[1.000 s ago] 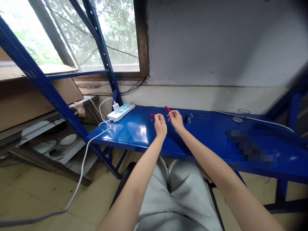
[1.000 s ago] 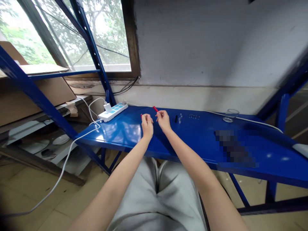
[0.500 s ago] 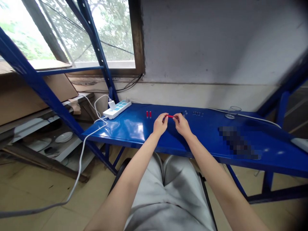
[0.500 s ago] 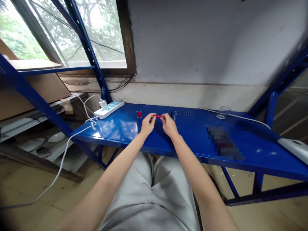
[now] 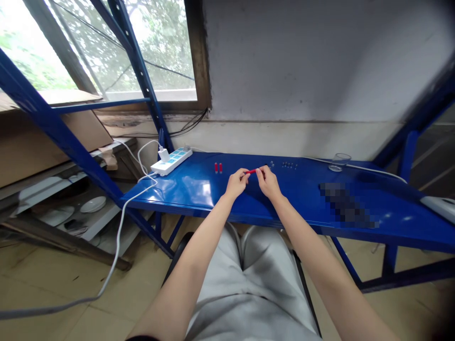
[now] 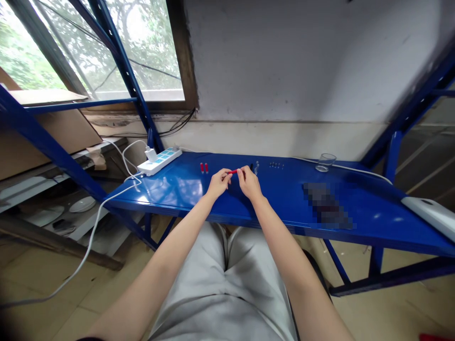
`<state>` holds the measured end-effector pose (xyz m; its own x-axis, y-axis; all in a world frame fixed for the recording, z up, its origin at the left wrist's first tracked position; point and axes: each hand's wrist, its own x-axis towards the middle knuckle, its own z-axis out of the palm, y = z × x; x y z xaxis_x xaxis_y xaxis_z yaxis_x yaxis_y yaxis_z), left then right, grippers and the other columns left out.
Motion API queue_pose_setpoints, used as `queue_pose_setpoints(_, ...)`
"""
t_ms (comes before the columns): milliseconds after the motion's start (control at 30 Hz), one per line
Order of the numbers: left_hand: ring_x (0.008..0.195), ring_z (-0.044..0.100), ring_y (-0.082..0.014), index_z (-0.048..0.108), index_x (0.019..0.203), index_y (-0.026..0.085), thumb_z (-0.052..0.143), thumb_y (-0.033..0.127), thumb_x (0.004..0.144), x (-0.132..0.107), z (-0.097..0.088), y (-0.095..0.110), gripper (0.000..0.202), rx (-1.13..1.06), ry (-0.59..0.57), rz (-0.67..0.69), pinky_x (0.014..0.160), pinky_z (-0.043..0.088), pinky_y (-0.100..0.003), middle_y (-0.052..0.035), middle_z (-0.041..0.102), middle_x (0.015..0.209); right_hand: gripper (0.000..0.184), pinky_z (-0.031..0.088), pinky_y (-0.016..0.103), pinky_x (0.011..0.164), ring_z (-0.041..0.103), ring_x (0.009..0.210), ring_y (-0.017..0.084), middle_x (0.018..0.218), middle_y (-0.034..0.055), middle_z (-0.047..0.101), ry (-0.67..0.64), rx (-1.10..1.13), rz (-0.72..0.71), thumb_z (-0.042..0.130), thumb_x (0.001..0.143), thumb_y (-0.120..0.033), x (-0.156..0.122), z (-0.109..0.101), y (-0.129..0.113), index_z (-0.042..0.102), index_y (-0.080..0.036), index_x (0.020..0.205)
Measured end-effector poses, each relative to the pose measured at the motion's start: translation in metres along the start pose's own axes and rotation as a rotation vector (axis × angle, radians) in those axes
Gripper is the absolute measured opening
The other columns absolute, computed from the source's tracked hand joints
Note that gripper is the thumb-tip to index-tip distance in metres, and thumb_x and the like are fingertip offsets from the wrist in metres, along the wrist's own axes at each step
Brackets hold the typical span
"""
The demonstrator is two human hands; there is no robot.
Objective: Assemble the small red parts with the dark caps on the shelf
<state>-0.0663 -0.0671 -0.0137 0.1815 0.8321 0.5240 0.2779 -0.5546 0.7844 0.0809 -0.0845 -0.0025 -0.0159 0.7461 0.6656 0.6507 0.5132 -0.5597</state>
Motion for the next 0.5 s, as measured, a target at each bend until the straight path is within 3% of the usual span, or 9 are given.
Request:
queue_pose_setpoints(367, 0.041, 0.046, -0.0059, 0.056, 0.094, 0.018, 0.048, 0.04, 0.083, -0.0009, 0.0007, 0.002, 0.026, -0.083, -0.083, -0.039, 0.047, 0.039, -0.019, 0.004, 0.053, 0.057, 0.032, 0.03, 0.025, 0.053, 0.043, 0.051, 0.013, 0.056, -0.0022, 0.045, 0.061, 0.006, 0.005, 0.032, 0.089, -0.047, 0.0006, -0.0027, -0.0013, 0.044, -0.022, 0.072)
queue_pose_setpoints(500, 0.039, 0.046, -0.005, 0.053, 0.076, 0.016, 0.04, 0.047, 0.086, 0.0001, -0.0002, 0.0046, 0.036, -0.158, -0.118, -0.051, 0.044, 0.037, -0.018, 0.0024, 0.054, 0.058, 0.035, 0.031, 0.025, 0.053, 0.042, 0.051, 0.012, 0.056, -0.0023, 0.044, 0.04, 0.046, 0.037, 0.031, 0.089, -0.049, 0.0005, -0.0031, -0.0031, 0.044, -0.022, 0.072)
